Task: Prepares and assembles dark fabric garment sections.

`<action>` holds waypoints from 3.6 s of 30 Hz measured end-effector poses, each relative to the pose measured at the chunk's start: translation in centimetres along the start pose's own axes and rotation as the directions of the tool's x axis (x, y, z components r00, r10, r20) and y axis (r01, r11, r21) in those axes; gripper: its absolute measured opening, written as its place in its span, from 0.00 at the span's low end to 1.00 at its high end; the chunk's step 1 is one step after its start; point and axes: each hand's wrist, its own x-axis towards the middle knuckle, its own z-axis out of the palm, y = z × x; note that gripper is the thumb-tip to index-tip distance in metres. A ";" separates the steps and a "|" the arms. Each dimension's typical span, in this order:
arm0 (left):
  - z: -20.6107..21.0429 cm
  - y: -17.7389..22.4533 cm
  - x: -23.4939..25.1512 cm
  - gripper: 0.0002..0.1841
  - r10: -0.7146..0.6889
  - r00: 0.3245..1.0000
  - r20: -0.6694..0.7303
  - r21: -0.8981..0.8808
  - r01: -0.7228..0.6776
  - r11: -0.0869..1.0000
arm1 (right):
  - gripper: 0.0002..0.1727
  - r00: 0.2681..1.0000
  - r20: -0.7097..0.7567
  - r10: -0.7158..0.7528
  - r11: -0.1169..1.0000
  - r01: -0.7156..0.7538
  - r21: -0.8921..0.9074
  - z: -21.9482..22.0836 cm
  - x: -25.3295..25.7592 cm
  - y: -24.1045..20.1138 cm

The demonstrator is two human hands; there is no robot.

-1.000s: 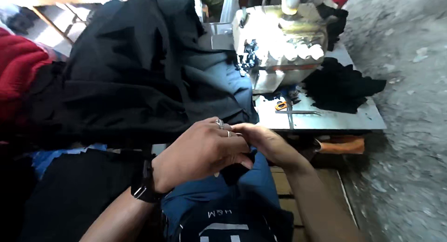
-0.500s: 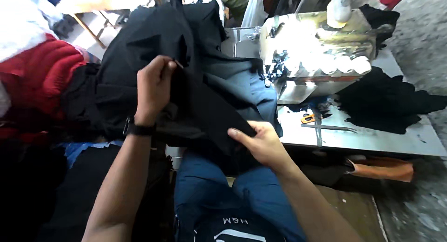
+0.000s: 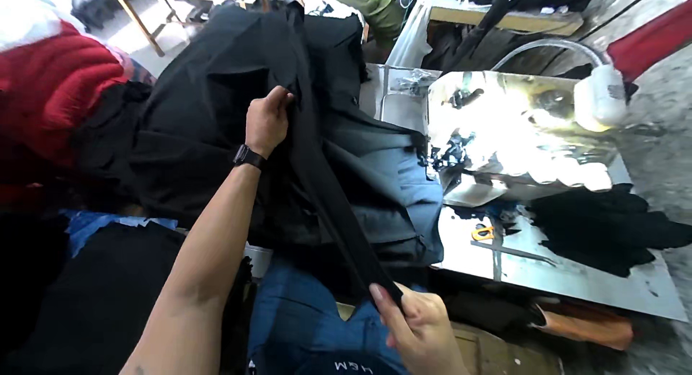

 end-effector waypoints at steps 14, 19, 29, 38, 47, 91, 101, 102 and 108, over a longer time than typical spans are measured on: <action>-9.7 15.6 -12.6 0.20 -0.001 0.906 0.423 -0.811 0.379 0.447 | 0.12 0.832 -0.435 0.345 0.771 0.013 0.637 -8.2 0.0 2.8; -9.9 15.2 -15.3 0.14 0.172 0.923 0.346 -0.914 0.290 0.282 | 0.08 0.876 -0.389 0.284 0.678 0.104 0.727 -10.1 -1.1 2.8; -8.4 15.5 -18.1 0.11 0.164 0.984 -0.069 -0.590 -0.172 0.789 | 0.09 0.873 -0.460 -0.162 0.985 0.114 -0.131 -8.8 -3.1 4.6; -6.7 13.0 -18.6 0.17 -0.403 0.908 0.112 -0.380 0.414 0.827 | 0.14 0.918 -0.271 0.289 0.944 -0.226 0.242 -8.3 -5.8 2.9; -9.2 15.5 -20.0 0.14 -0.275 0.899 0.342 -0.606 0.435 0.666 | 0.11 0.918 -0.254 0.303 0.950 -0.270 0.157 -9.7 -5.8 3.3; -5.8 20.9 -22.5 0.20 0.100 0.863 0.495 -0.861 0.471 0.192 | 0.14 0.974 -0.213 0.074 0.748 0.087 0.658 -3.5 -1.5 -1.6; -10.8 20.0 -20.8 0.08 0.218 0.925 0.311 -0.811 0.139 0.568 | 0.16 0.843 -0.329 -0.425 0.891 0.327 -0.315 -8.0 -1.3 -0.6; -11.4 19.9 -20.7 0.08 0.254 0.895 0.365 -0.815 0.176 0.552 | 0.13 0.806 -0.329 -0.492 0.835 0.330 -0.440 -8.4 -1.2 -0.8; -11.8 19.5 -20.7 0.08 0.262 0.845 0.466 -0.840 0.329 0.431 | 0.13 0.817 -0.098 -0.569 0.802 0.524 -0.288 -8.7 -0.7 -1.2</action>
